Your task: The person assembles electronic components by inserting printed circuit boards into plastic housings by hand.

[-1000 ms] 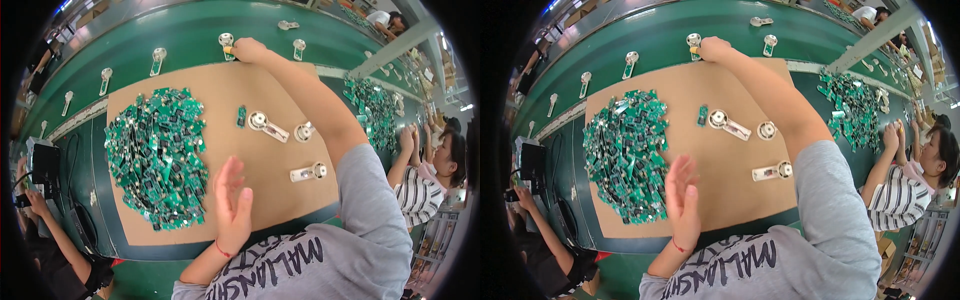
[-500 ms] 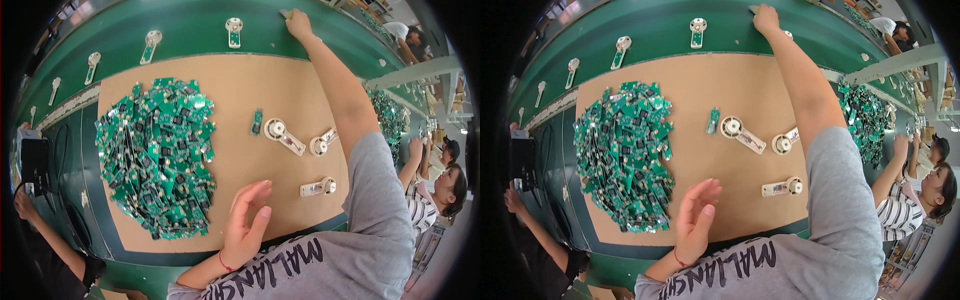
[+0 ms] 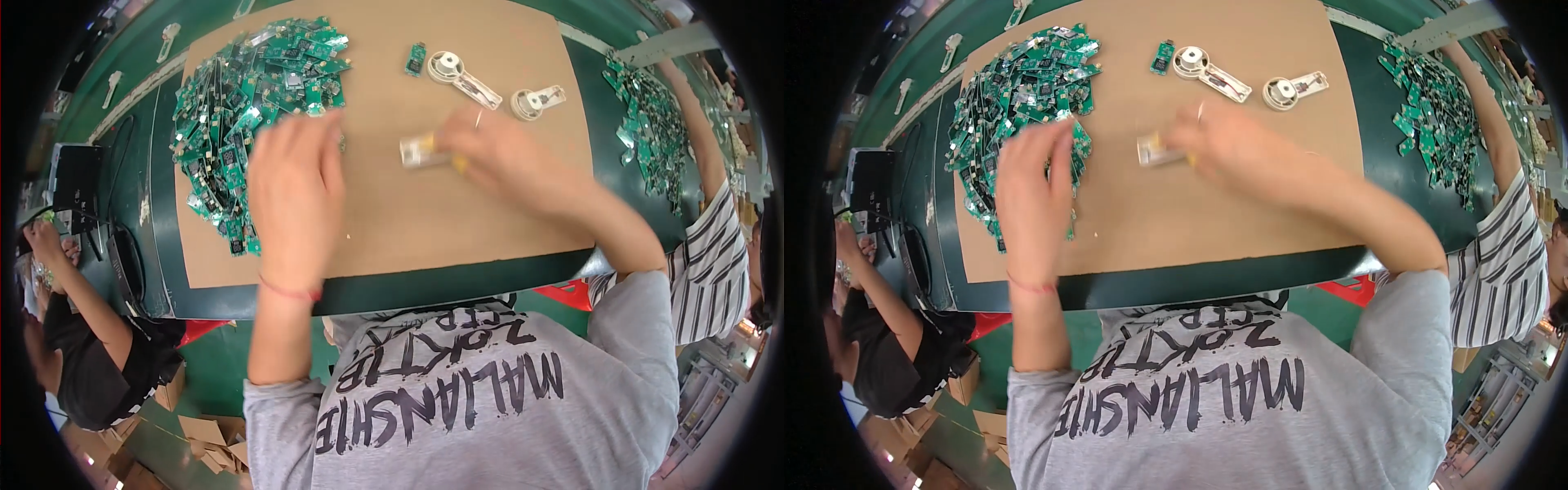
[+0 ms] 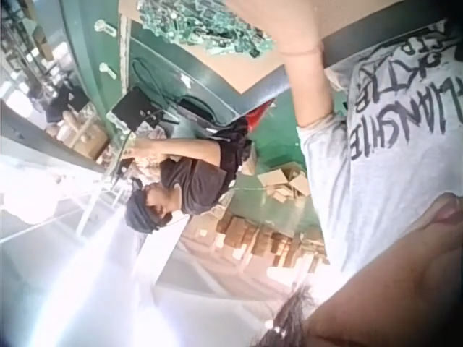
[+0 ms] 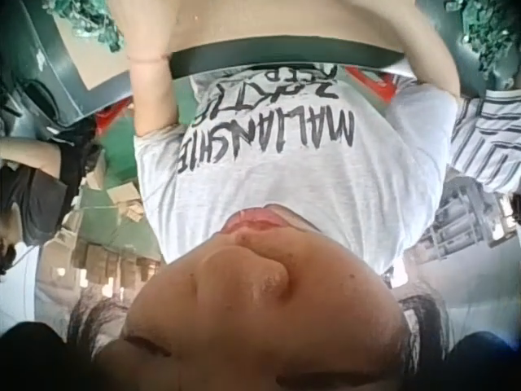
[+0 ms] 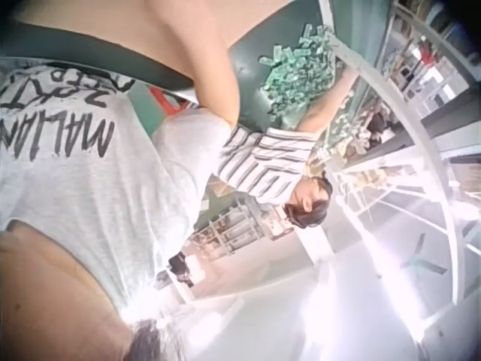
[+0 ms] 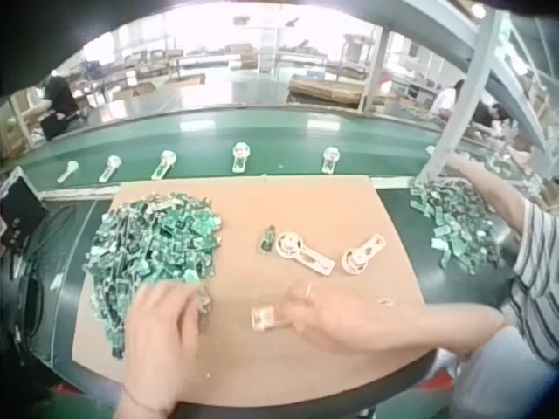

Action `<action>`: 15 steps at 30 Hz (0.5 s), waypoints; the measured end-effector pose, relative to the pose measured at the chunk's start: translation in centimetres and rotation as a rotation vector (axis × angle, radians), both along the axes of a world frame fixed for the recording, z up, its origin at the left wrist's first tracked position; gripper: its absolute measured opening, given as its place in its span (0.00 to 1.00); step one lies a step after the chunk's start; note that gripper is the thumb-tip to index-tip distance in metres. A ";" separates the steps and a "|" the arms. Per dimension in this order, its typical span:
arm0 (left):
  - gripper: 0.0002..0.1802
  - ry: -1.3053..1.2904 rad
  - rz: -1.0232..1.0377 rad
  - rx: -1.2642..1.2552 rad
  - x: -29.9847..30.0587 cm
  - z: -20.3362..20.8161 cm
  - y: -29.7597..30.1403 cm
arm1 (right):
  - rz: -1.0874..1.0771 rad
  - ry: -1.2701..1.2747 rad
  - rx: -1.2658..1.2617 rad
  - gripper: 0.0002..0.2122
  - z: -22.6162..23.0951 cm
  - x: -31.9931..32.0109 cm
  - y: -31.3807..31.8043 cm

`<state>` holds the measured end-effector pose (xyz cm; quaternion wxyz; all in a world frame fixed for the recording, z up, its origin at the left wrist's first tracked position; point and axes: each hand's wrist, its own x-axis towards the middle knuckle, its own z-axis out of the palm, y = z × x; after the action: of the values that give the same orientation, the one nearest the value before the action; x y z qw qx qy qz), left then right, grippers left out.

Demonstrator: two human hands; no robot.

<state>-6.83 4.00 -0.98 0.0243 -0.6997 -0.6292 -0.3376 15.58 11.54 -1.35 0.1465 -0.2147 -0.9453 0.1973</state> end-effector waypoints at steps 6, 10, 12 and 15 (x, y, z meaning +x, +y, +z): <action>0.07 0.479 -0.007 0.117 -1.8 -0.8 8.1 | 0.032 0.019 0.038 0.10 -2.5 1.4 -6.7; 0.10 0.701 0.053 -0.203 -1.4 -0.8 9.3 | 0.038 0.100 0.009 0.11 -3.0 1.6 -8.3; 0.09 0.479 -0.166 -0.305 -0.3 -0.8 7.9 | 0.015 0.137 -0.016 0.12 -3.2 2.3 -8.5; 0.07 0.139 -0.278 -0.269 1.7 -0.4 4.2 | -0.011 0.186 -0.035 0.11 -3.3 2.9 -8.7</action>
<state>-5.11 8.16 -1.42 -0.0730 -0.7984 -0.5627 -0.2015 18.48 2.84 -4.65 0.2310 -0.2032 -0.9227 0.2323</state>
